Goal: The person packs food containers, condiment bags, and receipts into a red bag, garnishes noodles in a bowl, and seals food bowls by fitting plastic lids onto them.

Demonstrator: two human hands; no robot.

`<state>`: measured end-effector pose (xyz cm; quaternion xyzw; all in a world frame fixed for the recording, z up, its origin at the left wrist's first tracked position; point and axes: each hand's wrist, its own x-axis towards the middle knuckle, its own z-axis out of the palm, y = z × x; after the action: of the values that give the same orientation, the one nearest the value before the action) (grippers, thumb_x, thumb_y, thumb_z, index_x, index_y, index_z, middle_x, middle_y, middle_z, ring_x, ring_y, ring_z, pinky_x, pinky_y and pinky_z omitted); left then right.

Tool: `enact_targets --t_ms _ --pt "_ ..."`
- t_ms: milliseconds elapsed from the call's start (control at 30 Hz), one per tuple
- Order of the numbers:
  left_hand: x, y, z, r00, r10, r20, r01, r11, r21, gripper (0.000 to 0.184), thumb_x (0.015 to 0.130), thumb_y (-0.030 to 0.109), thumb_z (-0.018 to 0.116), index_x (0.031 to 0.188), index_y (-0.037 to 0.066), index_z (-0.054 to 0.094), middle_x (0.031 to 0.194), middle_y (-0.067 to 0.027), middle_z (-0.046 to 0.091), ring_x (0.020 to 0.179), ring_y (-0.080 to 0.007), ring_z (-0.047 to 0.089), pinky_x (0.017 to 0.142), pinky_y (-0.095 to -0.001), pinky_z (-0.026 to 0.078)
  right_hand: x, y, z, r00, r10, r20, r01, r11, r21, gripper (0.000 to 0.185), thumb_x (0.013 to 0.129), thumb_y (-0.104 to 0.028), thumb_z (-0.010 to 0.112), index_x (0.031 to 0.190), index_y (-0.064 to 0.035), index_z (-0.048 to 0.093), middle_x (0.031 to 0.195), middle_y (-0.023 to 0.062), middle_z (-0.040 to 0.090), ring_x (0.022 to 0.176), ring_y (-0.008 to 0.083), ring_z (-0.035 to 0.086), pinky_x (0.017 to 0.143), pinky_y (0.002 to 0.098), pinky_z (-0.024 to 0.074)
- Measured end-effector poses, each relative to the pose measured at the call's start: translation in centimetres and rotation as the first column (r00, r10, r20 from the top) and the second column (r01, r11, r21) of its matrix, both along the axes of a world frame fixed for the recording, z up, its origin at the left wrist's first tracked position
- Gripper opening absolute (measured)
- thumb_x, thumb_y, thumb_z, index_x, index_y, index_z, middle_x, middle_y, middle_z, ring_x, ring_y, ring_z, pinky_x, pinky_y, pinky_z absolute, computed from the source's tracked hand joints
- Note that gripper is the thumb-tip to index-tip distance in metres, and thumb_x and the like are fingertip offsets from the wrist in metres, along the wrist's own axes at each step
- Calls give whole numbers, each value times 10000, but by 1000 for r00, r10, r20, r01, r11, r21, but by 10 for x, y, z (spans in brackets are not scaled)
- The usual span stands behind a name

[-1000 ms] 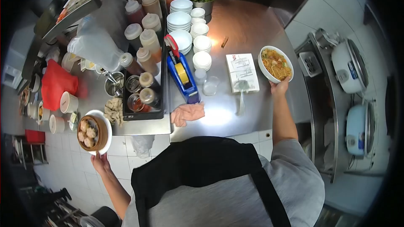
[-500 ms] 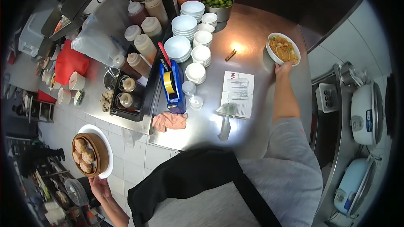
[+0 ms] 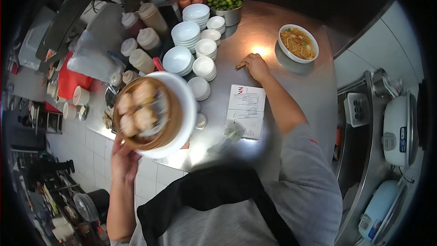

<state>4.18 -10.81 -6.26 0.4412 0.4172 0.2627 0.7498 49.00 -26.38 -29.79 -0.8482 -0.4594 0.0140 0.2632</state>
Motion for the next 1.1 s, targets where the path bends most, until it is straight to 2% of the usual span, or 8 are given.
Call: enact_targets --t_ms 100,300,400,600,700,900,1067,1100 --pt "75 5 -43 974 -214 79 217 976 -33 328 854 -15 484 1173 56 461 1119 -144 570 988 -269 603 827 -393 531 7 -56 18 1000 -4 -18 5 997 82 181 773 -65 611 943 -80 669 887 108 616 899 288 565 806 368 466" --pt "242 -25 -116 943 -329 53 333 932 -145 216 893 -11 465 1077 67 382 963 -146 597 814 -242 645 680 -361 577 51 -179 52 892 -415 -177 447 866 224 181 757 26 569 907 -43 643 912 137 633 721 265 629 663 341 507" --pt "293 -40 -157 949 -304 80 314 930 -191 177 901 -5 450 1049 70 387 971 -141 596 811 -239 648 663 -362 565 47 -209 104 863 -448 -233 498 833 242 185 753 41 583 907 -41 646 884 119 632 699 227 629 650 302 506" --pt "347 -55 -210 967 -246 -66 228 952 -203 181 902 -2 445 1048 77 373 966 -119 566 821 -230 616 705 -390 546 58 -217 114 918 -392 57 353 874 333 205 730 71 607 905 -28 647 844 117 625 699 214 630 648 283 504" --pt "369 -53 -228 976 -205 -68 190 963 -189 191 899 -3 458 1041 72 353 1010 -146 544 845 -244 613 651 -373 570 51 -188 118 918 -396 -32 382 858 344 202 719 54 632 904 -28 637 842 125 624 722 233 638 654 303 509" --pt "418 -47 -240 993 -87 -83 76 989 -130 200 904 38 501 1082 71 416 1005 -105 550 888 -219 578 662 -370 541 60 -142 116 917 -394 71 361 891 276 220 701 41 636 905 -35 604 817 148 635 762 311 632 684 375 508" --pt "420 -41 -252 948 -257 -186 263 965 7 359 899 148 539 1243 93 453 982 -65 569 835 -193 530 735 -329 453 76 -128 77 890 -400 220 387 917 98 264 686 23 649 942 -24 606 867 182 632 834 365 611 736 406 494" --pt "416 -41 -280 934 -354 38 352 934 55 360 901 157 527 1243 79 450 1005 -73 570 844 -206 540 743 -337 463 81 -126 73 886 -397 241 394 917 61 284 686 19 650 963 -25 610 905 192 631 871 368 607 760 408 491"
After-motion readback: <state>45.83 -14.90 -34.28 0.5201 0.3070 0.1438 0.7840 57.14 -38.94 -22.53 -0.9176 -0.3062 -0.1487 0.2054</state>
